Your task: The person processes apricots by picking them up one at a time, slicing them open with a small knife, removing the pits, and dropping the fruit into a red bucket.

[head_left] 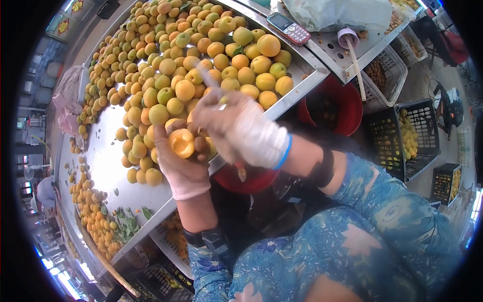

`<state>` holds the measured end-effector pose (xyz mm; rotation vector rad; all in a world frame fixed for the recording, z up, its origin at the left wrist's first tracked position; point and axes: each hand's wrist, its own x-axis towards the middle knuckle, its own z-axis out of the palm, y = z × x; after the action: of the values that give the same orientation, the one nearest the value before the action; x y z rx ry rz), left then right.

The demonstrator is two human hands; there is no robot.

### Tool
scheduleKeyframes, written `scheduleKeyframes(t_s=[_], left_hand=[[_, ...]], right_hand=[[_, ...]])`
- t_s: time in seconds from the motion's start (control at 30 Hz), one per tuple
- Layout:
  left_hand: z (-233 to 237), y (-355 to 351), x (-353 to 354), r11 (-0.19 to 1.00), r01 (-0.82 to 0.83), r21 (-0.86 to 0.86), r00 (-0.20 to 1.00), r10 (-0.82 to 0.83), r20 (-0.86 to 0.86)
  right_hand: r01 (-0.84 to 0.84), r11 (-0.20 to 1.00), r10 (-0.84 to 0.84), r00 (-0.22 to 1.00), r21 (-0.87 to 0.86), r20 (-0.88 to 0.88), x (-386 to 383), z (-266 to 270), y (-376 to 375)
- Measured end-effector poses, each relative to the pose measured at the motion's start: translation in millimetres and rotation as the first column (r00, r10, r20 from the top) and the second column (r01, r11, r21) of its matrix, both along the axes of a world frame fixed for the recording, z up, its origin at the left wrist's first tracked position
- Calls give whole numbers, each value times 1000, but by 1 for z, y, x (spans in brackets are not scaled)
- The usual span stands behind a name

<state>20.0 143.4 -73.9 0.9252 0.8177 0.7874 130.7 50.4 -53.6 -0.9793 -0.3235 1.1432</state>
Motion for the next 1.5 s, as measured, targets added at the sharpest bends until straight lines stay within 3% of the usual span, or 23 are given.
scheduleKeyframes(t_s=[0.03, 0.1, 0.2, 0.3, 0.37, 0.43, 0.47, 0.5, 0.57, 0.63, 0.73, 0.8, 0.83, 0.9, 1.03, 1.07, 1.1, 1.17, 1.23, 1.3, 1.37, 1.43, 1.5], left_hand=[[1, 6, -4, 975, 78, -210, 992, -55, 114], [14, 4, 1, 985, -52, -165, 997, 59, 39], [18, 15, -2, 980, -178, 87, 975, 188, -122], [1, 36, -9, 791, 57, 609, 927, 184, -327], [-2, 39, -7, 755, 145, 639, 901, 166, -401], [-1, 41, 3, 339, 567, 750, 635, 400, -661], [-1, 39, 11, 290, 656, 697, 513, 507, -693], [2, 36, 13, 283, 656, 700, 516, 508, -689], [17, 25, 22, 305, 882, 359, 187, 473, -861], [7, 28, 21, 222, 881, 419, 250, 532, -809], [7, 25, 24, 204, 909, 364, 203, 546, -813], [5, 26, 25, 217, 910, 353, 185, 549, -815], [5, 25, 26, 218, 909, 354, 186, 550, -814], [6, 23, 27, 202, 923, 328, 159, 577, -801], [6, 20, 33, 222, 926, 307, 129, 577, -807], [7, 19, 32, 217, 927, 306, 131, 577, -806], [7, 19, 33, 210, 929, 306, 135, 576, -806], [3, 20, 31, 186, 932, 312, 149, 588, -795], [0, 21, 27, 177, 884, 432, 271, 559, -784], [5, 21, 23, 173, 853, 493, 351, 509, -786], [11, 24, 15, 160, 655, 738, 556, 559, -615], [30, 31, -9, 84, 550, 831, 702, 493, -514], [53, 33, -41, 59, 587, 807, 642, 574, -509]], right_hand=[[15, 999, -13, 997, 29, -81, 12, 3, -6], [14, 1000, -14, 985, -1, -170, 33, 1, -3], [70, 989, -68, 997, -131, 20, 40, 11, -7], [5, 982, 29, 983, -186, 183, 42, 10, -11], [-171, 972, 195, 969, -164, 149, 46, 10, -15], [-248, 957, 271, 949, -149, 159, 51, 10, -19], [-321, 936, 342, 925, -142, 168, 53, 11, -21], [-317, 939, 337, 926, -137, 171, 54, 14, -24], [-455, 812, 583, 656, -366, 479, 54, 19, -31], [-527, 773, 603, 438, -353, 666, 53, -1, -29], [-463, 736, 661, 335, -494, 671, 52, 3, -35], [-386, 900, 375, 446, -203, 813, 56, -16, -31], [-387, 900, 374, 445, -202, 813, 59, -11, -30], [-355, 856, 501, 747, -375, 437, 65, 7, -32], [-273, 918, 382, 805, -288, 454, 62, 14, -32], [-283, 890, 440, 739, -358, 510, 60, 9, -31], [-187, 960, 271, 458, -206, 847, 56, -22, -21], [-255, 876, 482, 409, -410, 775, 50, -10, -26], [-251, 879, 473, 368, -404, 800, 48, -15, -26], [-247, 916, 397, 445, -316, 802, 46, -13, -26], [-228, 943, 322, 437, -242, 840, 50, -3, -26], [-306, 844, 511, 707, -440, 489, 57, 12, -36], [-297, 881, 455, 745, -368, 488, 61, 12, -41]])
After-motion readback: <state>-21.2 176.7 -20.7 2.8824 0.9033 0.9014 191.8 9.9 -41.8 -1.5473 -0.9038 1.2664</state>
